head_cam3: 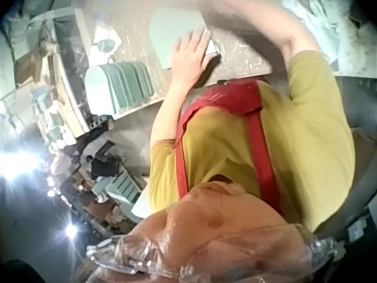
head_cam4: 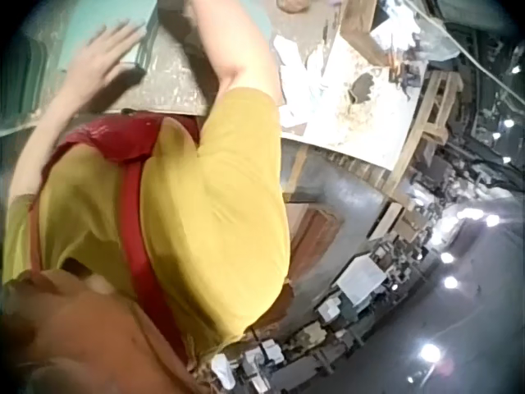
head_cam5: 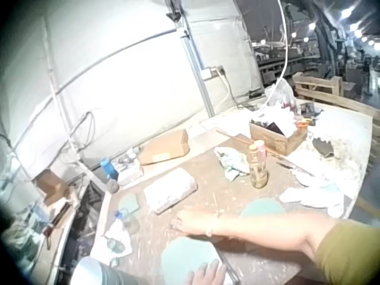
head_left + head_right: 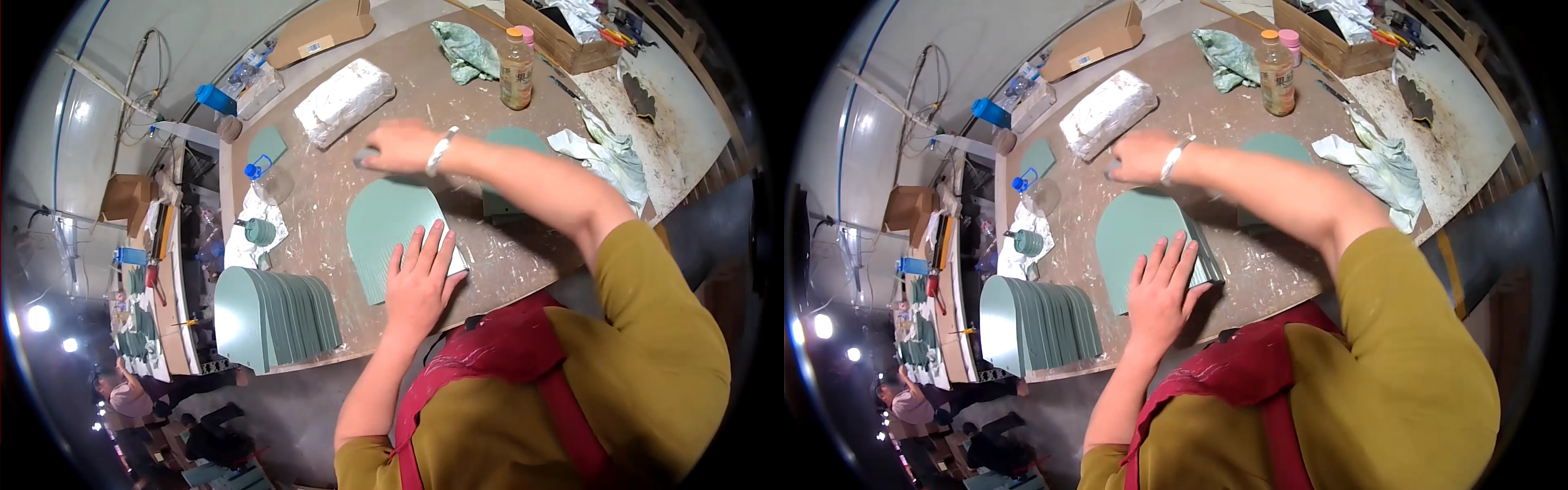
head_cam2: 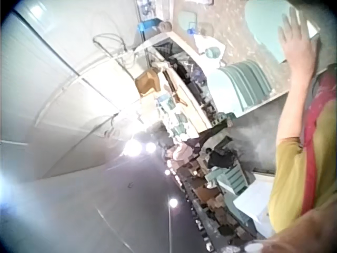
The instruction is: The person sands the surfaces and edges of several green wooden panels using a sanding block, then uses a small blade to scrape the edges of the holes in the panels.
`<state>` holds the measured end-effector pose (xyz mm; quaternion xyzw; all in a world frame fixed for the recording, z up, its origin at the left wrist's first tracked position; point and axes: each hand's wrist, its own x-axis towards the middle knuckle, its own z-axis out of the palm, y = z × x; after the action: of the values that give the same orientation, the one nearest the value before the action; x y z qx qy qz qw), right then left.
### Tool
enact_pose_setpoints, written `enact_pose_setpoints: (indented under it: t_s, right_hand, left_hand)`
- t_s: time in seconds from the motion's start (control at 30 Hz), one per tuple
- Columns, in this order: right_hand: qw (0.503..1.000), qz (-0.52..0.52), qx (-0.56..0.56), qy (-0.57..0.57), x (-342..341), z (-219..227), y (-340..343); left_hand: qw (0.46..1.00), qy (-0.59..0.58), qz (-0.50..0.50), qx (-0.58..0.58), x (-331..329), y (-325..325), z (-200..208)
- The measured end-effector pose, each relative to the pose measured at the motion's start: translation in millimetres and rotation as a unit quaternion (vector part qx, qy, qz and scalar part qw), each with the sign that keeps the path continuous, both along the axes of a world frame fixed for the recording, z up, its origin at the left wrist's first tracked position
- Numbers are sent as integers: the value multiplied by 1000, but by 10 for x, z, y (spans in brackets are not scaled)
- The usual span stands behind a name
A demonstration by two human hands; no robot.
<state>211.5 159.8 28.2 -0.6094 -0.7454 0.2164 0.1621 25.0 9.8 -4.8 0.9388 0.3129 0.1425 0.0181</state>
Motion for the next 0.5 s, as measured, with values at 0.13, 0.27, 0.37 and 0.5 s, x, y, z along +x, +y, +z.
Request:
enact_pose_setpoints:
  t_s: [0.13, 0.27, 0.37, 0.5]
  right_hand:
    - [998, 44, -12, -44, 284, 378, -556]
    - [991, -36, 125, 11, 196, -63, -815]
    - [997, -53, 48, -12, 312, -207, -137]
    - [998, -26, 41, -33, 124, 209, -152]
  left_hand:
    - [999, -28, 27, -1, -41, -14, -98]
    - [999, -33, -4, 9, 28, -17, -70]
    - [999, -33, -3, 17, -2, 4, -68]
    - [998, -59, 17, 14, -28, 3, -119]
